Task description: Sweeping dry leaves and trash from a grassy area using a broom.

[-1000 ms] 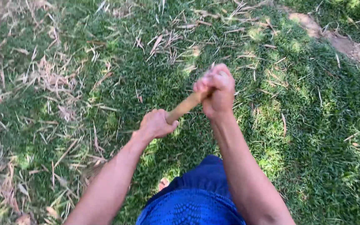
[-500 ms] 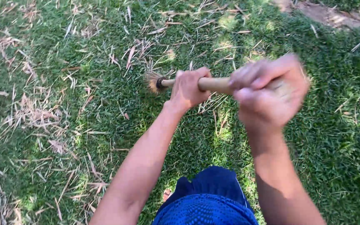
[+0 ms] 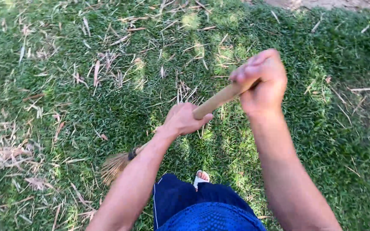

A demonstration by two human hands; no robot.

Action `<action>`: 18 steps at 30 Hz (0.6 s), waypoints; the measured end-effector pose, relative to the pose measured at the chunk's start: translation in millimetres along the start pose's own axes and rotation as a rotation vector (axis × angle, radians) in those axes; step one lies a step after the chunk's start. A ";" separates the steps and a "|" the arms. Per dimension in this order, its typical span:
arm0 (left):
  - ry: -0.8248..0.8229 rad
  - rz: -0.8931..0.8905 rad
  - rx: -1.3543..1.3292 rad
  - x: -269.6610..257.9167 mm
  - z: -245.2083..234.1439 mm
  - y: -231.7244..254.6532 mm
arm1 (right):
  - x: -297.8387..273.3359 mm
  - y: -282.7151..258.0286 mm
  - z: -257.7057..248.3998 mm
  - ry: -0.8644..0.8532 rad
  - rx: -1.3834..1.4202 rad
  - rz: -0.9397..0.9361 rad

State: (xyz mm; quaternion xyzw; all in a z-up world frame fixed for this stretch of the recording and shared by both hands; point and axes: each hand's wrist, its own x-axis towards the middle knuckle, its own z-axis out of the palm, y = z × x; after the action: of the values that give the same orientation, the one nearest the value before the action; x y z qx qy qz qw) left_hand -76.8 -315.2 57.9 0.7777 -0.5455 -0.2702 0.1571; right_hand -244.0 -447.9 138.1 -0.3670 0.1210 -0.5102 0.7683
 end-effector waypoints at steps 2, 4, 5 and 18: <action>0.017 0.102 0.006 12.2 -12.4 38.0 | 3.1 -42.0 -4.5 -0.037 0.039 -0.051; 0.028 0.177 0.037 20.8 -31.9 80.0 | -2.5 -84.6 -0.7 -0.083 -0.021 -0.146; 0.015 0.190 0.038 28.5 -33.1 91.3 | -10.3 -99.0 -1.7 -0.069 -0.028 -0.155; 0.131 0.807 -0.063 176.2 5.8 141.3 | -21.8 -77.5 -5.1 0.053 -0.622 -0.681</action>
State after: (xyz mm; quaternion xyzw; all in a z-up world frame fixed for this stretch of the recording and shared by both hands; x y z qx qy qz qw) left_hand -142.5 -529.6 85.6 0.5115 -0.7871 -0.1532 0.3088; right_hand -310.6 -447.4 183.7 -0.5858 0.1605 -0.6821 0.4071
